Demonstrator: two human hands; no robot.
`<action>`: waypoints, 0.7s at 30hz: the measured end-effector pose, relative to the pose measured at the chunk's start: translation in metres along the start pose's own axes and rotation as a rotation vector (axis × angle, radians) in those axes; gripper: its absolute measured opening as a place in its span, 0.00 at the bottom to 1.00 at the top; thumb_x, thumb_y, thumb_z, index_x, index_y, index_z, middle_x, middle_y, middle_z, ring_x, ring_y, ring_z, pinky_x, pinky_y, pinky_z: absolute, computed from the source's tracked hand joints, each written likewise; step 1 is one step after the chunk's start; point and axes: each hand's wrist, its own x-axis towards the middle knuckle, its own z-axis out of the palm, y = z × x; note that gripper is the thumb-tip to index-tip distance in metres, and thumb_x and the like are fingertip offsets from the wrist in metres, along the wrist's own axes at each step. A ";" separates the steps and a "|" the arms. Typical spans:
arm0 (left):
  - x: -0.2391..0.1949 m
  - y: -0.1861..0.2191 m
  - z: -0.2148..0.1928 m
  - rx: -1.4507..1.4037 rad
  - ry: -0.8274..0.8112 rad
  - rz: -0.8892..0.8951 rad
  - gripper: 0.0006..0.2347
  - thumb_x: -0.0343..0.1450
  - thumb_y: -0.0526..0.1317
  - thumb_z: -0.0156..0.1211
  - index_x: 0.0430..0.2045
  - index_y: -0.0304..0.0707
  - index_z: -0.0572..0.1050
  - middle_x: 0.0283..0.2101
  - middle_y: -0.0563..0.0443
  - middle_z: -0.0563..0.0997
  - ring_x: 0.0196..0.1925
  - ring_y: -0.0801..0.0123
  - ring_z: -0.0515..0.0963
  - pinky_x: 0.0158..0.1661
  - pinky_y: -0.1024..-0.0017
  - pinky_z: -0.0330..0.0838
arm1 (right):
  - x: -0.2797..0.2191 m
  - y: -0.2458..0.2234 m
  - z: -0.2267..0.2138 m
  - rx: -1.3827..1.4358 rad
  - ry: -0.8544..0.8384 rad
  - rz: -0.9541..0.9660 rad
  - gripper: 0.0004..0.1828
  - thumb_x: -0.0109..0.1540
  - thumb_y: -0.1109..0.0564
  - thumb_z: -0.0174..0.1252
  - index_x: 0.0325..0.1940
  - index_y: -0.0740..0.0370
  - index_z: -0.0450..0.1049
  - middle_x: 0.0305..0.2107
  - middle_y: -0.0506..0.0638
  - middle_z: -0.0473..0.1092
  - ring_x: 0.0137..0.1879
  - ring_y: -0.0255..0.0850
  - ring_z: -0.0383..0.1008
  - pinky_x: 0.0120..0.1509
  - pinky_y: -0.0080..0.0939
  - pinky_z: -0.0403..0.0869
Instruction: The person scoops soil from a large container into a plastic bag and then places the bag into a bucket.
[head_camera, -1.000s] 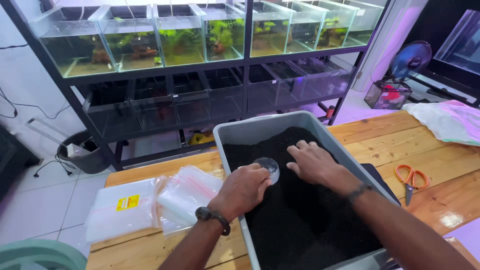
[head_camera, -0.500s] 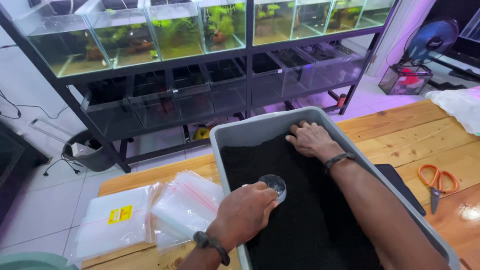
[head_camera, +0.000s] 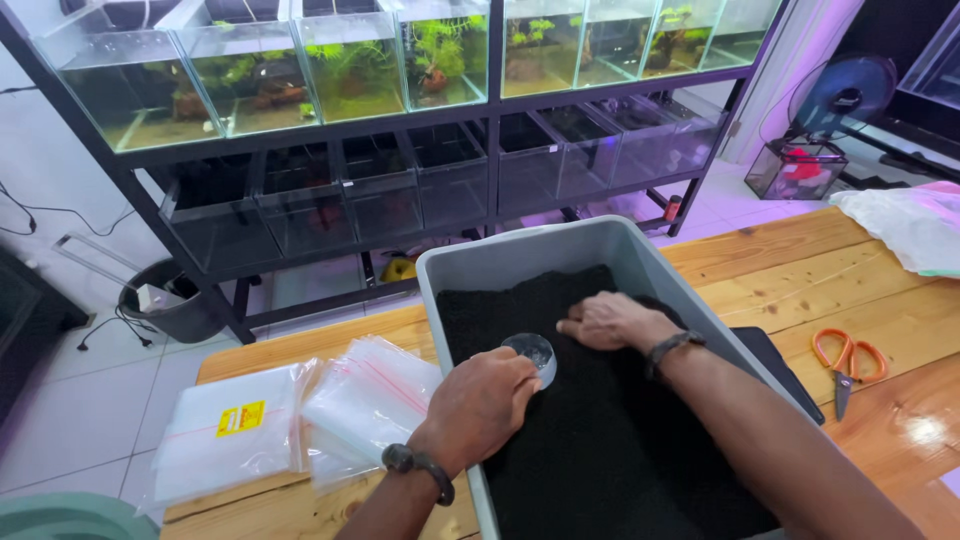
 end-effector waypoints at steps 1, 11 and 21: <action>0.000 -0.001 0.000 0.001 0.004 0.002 0.12 0.80 0.42 0.57 0.27 0.40 0.80 0.36 0.43 0.82 0.38 0.44 0.82 0.40 0.46 0.73 | -0.012 -0.006 0.000 -0.002 0.004 0.001 0.32 0.74 0.30 0.40 0.68 0.47 0.78 0.65 0.61 0.74 0.70 0.63 0.74 0.72 0.61 0.73; 0.001 -0.004 0.006 0.014 0.044 -0.003 0.11 0.80 0.43 0.57 0.30 0.40 0.82 0.37 0.44 0.83 0.40 0.45 0.83 0.41 0.48 0.74 | -0.116 -0.043 0.029 0.078 -0.151 -0.160 0.28 0.73 0.31 0.46 0.47 0.52 0.82 0.48 0.60 0.81 0.56 0.60 0.80 0.61 0.57 0.73; -0.002 -0.004 0.011 0.051 0.031 0.064 0.11 0.79 0.43 0.57 0.28 0.41 0.80 0.37 0.42 0.82 0.39 0.37 0.84 0.39 0.41 0.74 | -0.127 -0.035 -0.008 0.094 -0.026 -0.176 0.29 0.73 0.30 0.42 0.52 0.47 0.83 0.53 0.49 0.83 0.59 0.50 0.83 0.63 0.53 0.76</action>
